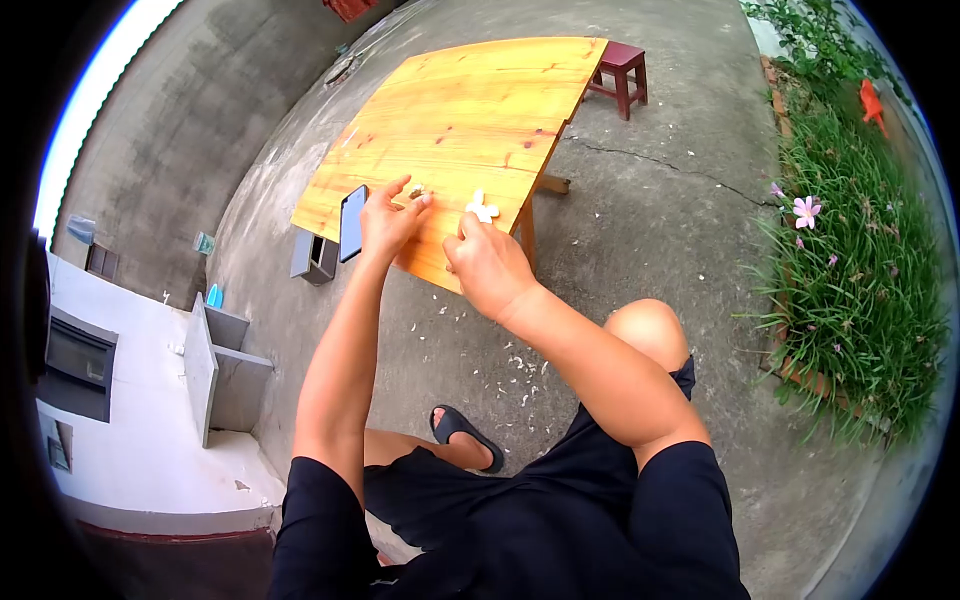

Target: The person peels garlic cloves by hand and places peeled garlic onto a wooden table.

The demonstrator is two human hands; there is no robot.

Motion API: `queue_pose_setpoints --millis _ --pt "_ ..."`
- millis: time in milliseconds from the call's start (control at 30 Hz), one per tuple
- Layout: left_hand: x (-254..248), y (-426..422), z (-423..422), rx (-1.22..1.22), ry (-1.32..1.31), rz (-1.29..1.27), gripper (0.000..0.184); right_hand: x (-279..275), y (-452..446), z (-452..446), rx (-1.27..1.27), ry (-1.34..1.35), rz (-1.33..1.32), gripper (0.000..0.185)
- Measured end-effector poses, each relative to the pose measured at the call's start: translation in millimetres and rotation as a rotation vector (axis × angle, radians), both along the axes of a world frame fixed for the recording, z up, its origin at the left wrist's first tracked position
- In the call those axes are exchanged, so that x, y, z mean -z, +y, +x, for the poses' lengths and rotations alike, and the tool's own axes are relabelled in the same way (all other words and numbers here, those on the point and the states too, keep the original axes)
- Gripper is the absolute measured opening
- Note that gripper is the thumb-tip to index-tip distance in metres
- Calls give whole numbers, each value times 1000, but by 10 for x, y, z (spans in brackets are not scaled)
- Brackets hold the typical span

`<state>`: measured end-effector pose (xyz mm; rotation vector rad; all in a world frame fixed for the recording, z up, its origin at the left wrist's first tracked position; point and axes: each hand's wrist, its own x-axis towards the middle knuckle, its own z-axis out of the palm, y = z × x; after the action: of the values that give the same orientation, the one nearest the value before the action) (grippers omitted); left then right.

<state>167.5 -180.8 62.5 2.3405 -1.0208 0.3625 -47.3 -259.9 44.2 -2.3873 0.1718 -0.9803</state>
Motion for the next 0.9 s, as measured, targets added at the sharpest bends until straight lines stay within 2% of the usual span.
queue_pose_setpoints --millis 33,133,167,200,267,400,467,500,600,700,800,833,900 --pt "24 -81 34 20 -5 -19 42 6 -25 1 -3 -2 -4 16" --pt "16 -193 77 -57 287 -79 35 -25 -84 -46 -41 8 50 19" --pt "40 -176 100 -17 513 -180 30 -54 -103 -76 -68 -6 53 20" --pt "70 -135 99 34 618 -285 30 -76 -120 -117 -99 -19 58 21" --pt "131 31 78 126 817 -503 30 -46 -133 -136 -132 -28 44 23" --pt "-6 493 -241 262 1107 -773 34 -63 -108 -151 -107 -53 -36 26" --pt "-22 727 -430 326 1112 -830 35 -177 -39 -194 -79 -89 -49 27" --pt "-30 835 -563 344 1101 -833 34 -189 -10 -175 -89 -190 -73 29" --pt "51 1145 -855 450 1011 -777 32 -293 243 -217 -242 -163 389 29" --pt "95 1303 -1083 522 882 -725 30 -120 442 -156 -419 -47 796 26" --pt "54 1415 -1146 574 802 -682 35 -37 557 -99 -514 -83 1021 22" --pt "9 1449 -1193 556 895 -722 36 -100 565 -132 -528 -71 944 21" --pt "-90 1504 -1286 517 1078 -798 40 -59 645 -133 -578 -93 978 22"
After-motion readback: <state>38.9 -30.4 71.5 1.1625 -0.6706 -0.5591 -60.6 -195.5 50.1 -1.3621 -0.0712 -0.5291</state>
